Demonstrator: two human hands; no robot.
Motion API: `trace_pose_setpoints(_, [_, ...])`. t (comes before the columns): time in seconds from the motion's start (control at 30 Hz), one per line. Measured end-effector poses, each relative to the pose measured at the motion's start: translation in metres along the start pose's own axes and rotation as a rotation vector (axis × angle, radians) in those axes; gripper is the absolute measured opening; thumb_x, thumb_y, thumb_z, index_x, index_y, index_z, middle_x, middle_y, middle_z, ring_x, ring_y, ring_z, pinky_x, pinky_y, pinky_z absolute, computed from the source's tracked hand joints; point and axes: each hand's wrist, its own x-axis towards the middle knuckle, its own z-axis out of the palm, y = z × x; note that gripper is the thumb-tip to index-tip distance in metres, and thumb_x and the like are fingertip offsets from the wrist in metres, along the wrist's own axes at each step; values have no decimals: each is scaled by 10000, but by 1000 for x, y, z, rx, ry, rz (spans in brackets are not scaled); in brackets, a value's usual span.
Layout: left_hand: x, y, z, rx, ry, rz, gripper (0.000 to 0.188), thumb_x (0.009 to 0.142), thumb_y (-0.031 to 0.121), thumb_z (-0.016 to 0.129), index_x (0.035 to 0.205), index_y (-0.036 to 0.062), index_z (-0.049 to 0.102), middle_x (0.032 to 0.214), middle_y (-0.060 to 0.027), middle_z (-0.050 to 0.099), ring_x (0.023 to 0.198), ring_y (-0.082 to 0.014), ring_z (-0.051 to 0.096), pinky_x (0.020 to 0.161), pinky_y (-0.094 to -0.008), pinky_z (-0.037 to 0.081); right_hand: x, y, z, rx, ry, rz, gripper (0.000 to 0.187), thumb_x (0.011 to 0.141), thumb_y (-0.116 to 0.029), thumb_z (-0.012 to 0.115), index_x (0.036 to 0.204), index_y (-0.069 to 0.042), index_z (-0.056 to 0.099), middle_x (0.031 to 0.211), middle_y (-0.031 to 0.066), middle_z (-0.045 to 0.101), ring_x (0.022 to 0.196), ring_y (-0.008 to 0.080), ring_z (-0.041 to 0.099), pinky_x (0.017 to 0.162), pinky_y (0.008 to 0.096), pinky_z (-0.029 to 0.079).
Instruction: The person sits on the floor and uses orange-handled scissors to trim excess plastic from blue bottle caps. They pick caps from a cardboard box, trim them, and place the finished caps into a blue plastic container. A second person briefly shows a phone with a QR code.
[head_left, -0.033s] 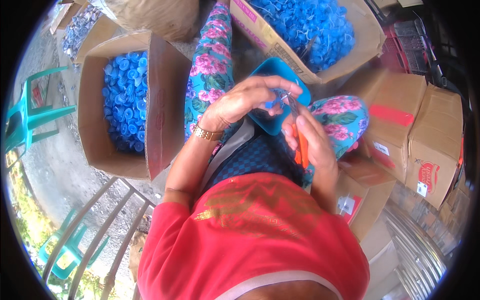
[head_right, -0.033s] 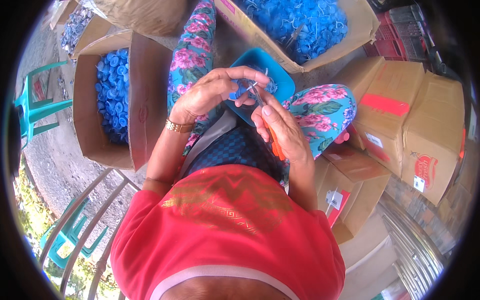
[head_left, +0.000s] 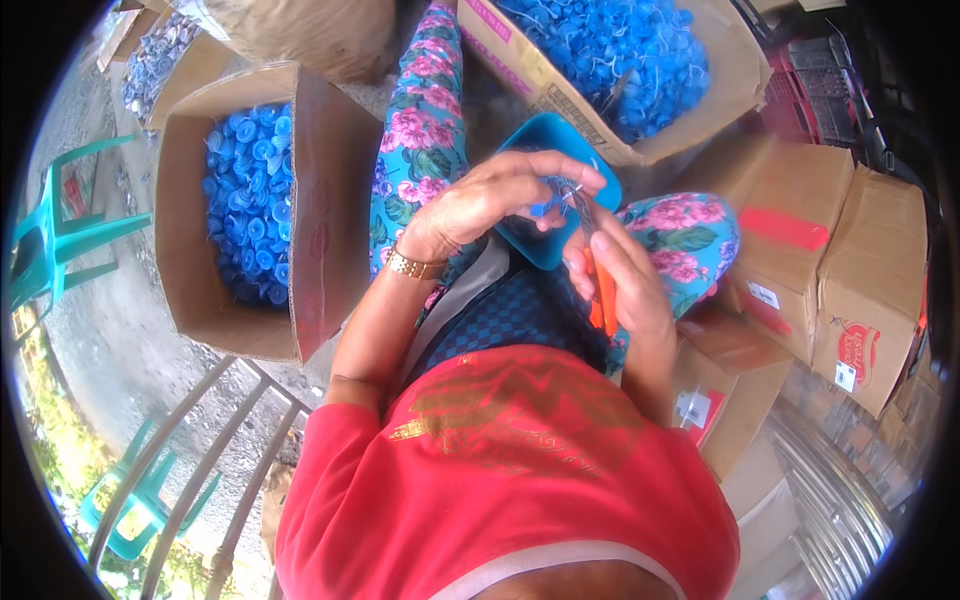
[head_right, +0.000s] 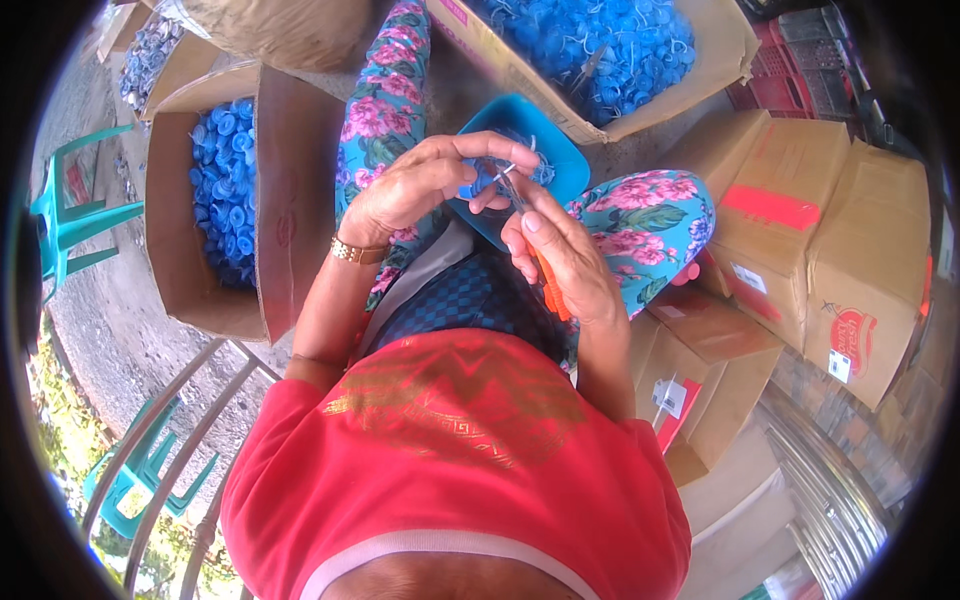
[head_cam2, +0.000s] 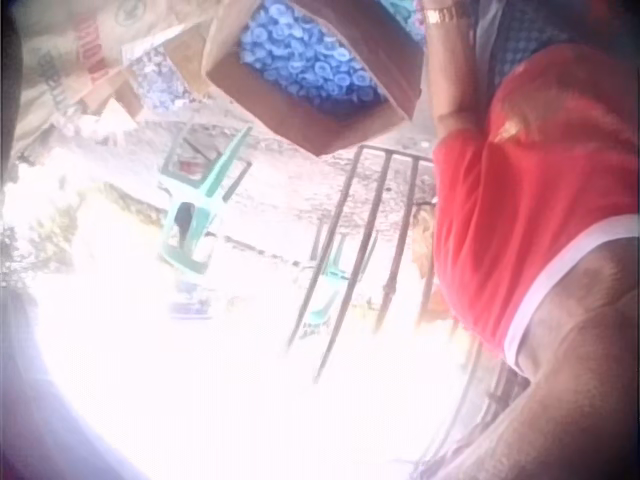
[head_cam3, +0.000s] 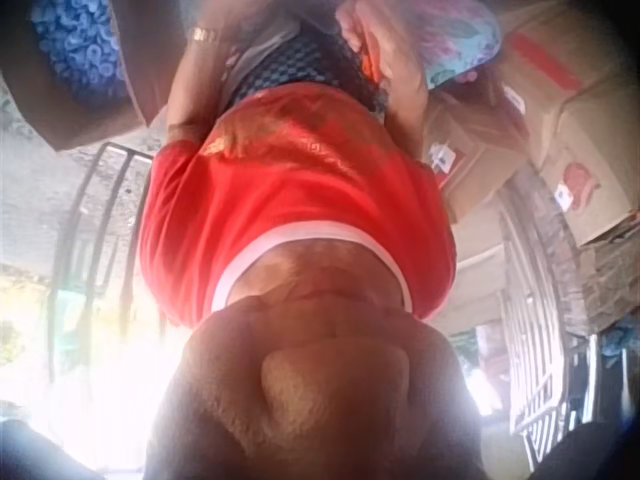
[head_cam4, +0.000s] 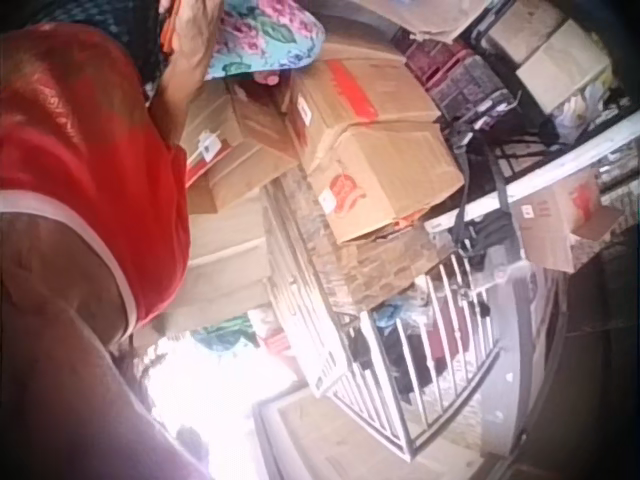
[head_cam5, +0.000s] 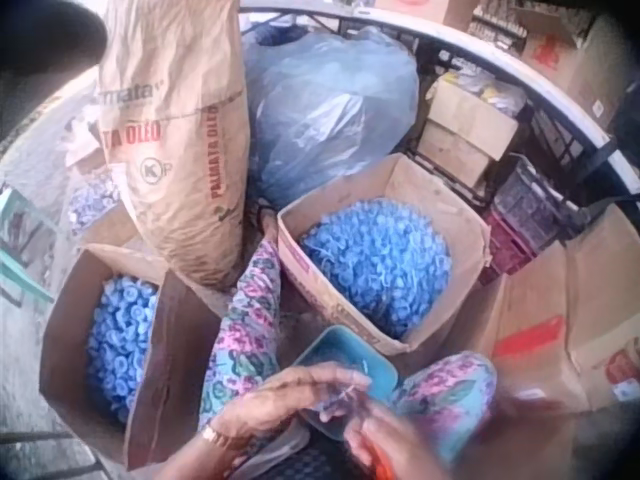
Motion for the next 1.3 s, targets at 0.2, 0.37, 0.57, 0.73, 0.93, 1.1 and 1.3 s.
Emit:
trace_pose_setpoints(0.2, [11,8,-5,195,-97,41,490,766,122,434,1206,-50,568,1221,-131,538,865,-167,497,721,-290,429,4,5,-6,302,-77,37,554,973,-224,465,1463,-83,248,809,69,499,604,148,497,553,245,418])
trace_pose_setpoints(0.37, [17,15,-11,229,-124,32,508,738,97,446,1213,-31,570,1241,-130,521,913,-175,495,712,-280,427,16,9,-16,495,-184,46,566,971,-206,456,1478,-129,216,818,82,501,575,164,509,526,268,436])
trace_pose_setpoints(0.57, [16,20,-10,246,-137,18,549,696,63,446,1224,-24,567,1251,-130,518,963,-177,506,690,-268,425,20,10,-20,588,-236,80,581,973,-201,449,1490,-166,186,813,86,501,566,157,494,527,265,433])
trace_pose_setpoints(0.73, [16,16,-11,258,-133,28,557,700,84,460,1238,-10,565,1270,-135,515,952,-177,506,686,-269,433,16,12,-19,503,-142,65,539,975,-195,458,1473,-159,253,797,64,491,570,141,481,529,248,427])
trace_pose_setpoints(0.93, [17,20,-7,286,-67,50,612,770,193,504,1357,30,442,1254,-127,523,1038,-196,523,777,-302,459,14,7,4,-722,424,-231,396,930,-125,519,1323,-172,531,733,8,484,599,147,523,512,292,427])
trace_pose_setpoints(1.1, [22,4,11,117,239,16,608,924,395,490,1403,55,335,1193,-120,540,1065,-191,529,874,-345,474,18,12,8,-1608,740,-586,539,800,-43,584,1281,-285,573,707,37,431,601,217,537,536,359,451])
trace_pose_setpoints(1.3, [31,-6,21,327,306,5,303,957,285,529,1100,20,562,1007,-65,583,942,-135,575,810,-276,487,16,13,-1,-1731,800,-647,566,759,-18,593,1261,-278,594,704,30,409,583,209,515,531,353,447])
